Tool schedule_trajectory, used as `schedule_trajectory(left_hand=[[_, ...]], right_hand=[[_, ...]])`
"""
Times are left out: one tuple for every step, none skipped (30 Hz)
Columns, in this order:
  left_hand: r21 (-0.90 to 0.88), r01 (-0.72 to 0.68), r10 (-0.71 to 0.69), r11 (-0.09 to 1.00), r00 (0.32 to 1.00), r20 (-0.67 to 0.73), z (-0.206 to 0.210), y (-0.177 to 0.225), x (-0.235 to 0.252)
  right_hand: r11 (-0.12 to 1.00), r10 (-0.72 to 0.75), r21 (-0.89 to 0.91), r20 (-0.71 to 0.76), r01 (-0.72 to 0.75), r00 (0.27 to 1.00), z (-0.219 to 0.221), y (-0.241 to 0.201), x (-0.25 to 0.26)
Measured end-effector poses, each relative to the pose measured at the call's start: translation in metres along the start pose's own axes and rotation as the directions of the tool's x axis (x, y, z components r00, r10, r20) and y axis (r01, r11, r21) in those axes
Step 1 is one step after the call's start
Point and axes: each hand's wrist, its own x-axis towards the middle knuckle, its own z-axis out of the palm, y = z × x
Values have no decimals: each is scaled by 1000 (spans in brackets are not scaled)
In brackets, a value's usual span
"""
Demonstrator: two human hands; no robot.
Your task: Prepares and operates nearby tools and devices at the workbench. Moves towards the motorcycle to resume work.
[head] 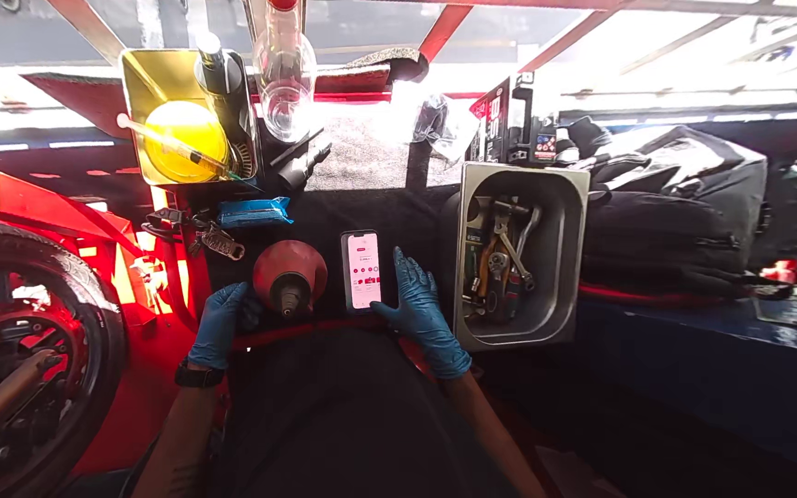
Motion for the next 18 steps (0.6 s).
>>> schedule_trajectory(left_hand=[[-3,-2,2,1000,1000,1,0,0,0],[-4,-4,4,1000,1000,3,0,0,0],[-5,-5,5,1000,1000,4,-1,-1,0],[-4,-4,4,1000,1000,5,-1,-1,0],[-4,-4,4,1000,1000,6,-1,-1,0],[-6,-6,6,1000,1000,6,0,-1,0],[-6,-9,9,1000,1000,8,0,-1,0],[-7,-11,11,1000,1000,7,0,-1,0],[-11,-13,13,1000,1000,4,0,-1,0],[-15,-18,18,1000,1000,1,0,-1,-1],[-19,-28,28,999,1000,-10,0,-2,0],[-21,-33,33,999,999,-16,1,-2,0],[-20,-34,34,999,999,-18,1,-2,-1],[-19,-33,33,999,999,-19,1,-1,-1],[-16,-31,30,999,999,-23,2,-1,-1],[-15,-29,29,999,999,-28,2,0,-1],[-16,-29,28,999,999,-27,2,-1,-1],[-21,-33,33,999,999,-22,2,-1,-1]], right_hand=[[1000,-7,3,0,7,1000,0,0,0],[1000,-12,5,-1,12,1000,-1,0,0],[1000,-12,5,-10,12,1000,0,0,0],[1000,-7,3,-22,7,1000,0,0,1],[1000,-1,-7,-39,1,999,1,0,3],[1000,7,-16,-58,-8,998,1,-1,5],[1000,17,-21,-82,-19,996,2,-2,8],[1000,23,-19,-119,-25,993,3,-3,11],[1000,26,-10,-160,-28,987,4,-4,14],[1000,27,2,-188,-27,982,4,-4,16],[1000,26,22,-200,-22,979,3,-5,18],[999,26,42,-196,-18,980,1,-5,19],[998,26,58,-186,-15,982,0,-4,19],[998,22,67,-175,-11,984,-1,-2,19],[998,19,67,-157,-8,987,-2,0,18],[998,15,69,-140,-5,990,-4,1,18],[998,13,70,-122,-5,992,-5,2,17],[998,13,69,-107,-6,994,-7,2,17]])
